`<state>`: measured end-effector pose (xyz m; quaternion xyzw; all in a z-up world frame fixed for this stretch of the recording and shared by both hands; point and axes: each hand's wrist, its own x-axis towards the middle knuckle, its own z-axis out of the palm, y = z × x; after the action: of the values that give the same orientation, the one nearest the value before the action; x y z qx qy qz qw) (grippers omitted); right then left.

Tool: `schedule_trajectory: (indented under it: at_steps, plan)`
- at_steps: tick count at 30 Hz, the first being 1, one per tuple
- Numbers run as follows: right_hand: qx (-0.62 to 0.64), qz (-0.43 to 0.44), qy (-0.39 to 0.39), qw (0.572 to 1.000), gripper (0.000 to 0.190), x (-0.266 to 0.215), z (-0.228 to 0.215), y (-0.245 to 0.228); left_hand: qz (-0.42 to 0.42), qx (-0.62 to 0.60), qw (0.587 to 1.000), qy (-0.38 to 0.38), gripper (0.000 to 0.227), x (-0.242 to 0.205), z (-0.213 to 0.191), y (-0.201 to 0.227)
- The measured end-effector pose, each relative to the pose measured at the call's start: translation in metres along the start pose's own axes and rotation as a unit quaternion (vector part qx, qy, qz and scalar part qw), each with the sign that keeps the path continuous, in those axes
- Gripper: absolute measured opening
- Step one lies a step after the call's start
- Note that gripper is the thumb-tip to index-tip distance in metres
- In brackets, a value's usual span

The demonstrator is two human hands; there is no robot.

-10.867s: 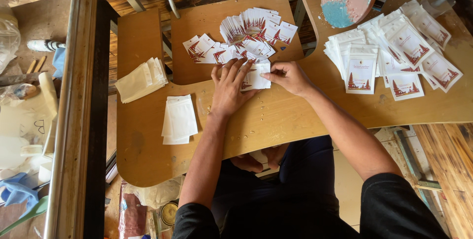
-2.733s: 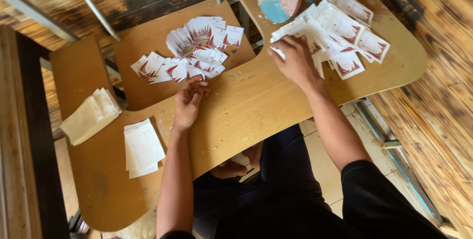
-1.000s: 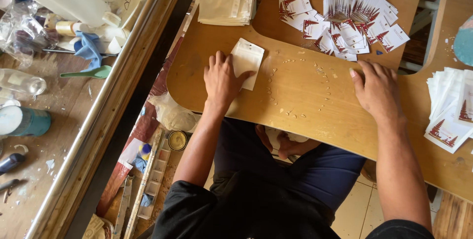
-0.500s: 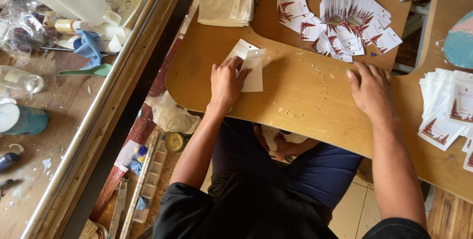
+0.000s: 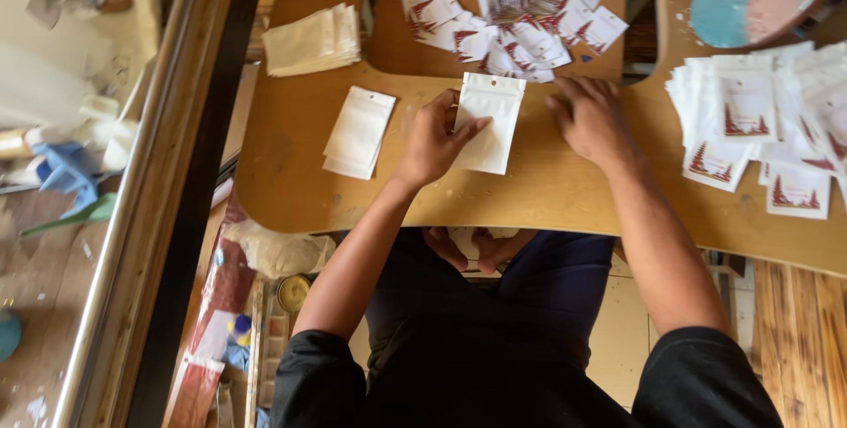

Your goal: The person inserts printed cards into small white paper bags one by one. They pick a card, place it inside a bag, and then move the filled bag to a growing stack on the right side of the table.

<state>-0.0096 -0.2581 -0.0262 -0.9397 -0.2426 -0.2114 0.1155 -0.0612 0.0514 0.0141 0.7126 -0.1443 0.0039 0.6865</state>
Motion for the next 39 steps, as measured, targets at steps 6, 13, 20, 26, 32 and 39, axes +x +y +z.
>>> schedule_trajectory:
  at_steps: [6,13,20,26,32,39]
  plan:
    - [0.042,0.014,-0.019,0.999,0.041,0.001,-0.011,-0.005,-0.033,-0.063,0.991,-0.114,0.025,0.049,0.034,-0.002]
    - [0.093,0.065,-0.112,0.987,0.027,0.029,-0.038,-0.017,-0.044,-0.071,0.979,-0.187,0.030,0.083,0.039,-0.038]
    - [0.441,0.246,-0.130,0.853,0.051,0.041,-0.005,0.023,-0.048,-0.046,0.977,-0.203,0.037,0.095,0.032,-0.029]
    - [0.575,0.197,-0.033,0.794,0.044,0.051,-0.009,0.017,-0.058,-0.039,0.970,-0.233,0.047,0.095,0.027,-0.028]
    - [0.599,0.136,-0.053,0.787,0.049,0.042,-0.002,0.007,-0.062,-0.056,0.954,-0.286,0.067,0.088,0.015,-0.010]
    - [0.585,0.124,-0.064,0.799,0.049,0.045,-0.017,-0.010,0.016,-0.137,0.978,-0.158,0.075,0.098,-0.001,-0.054]
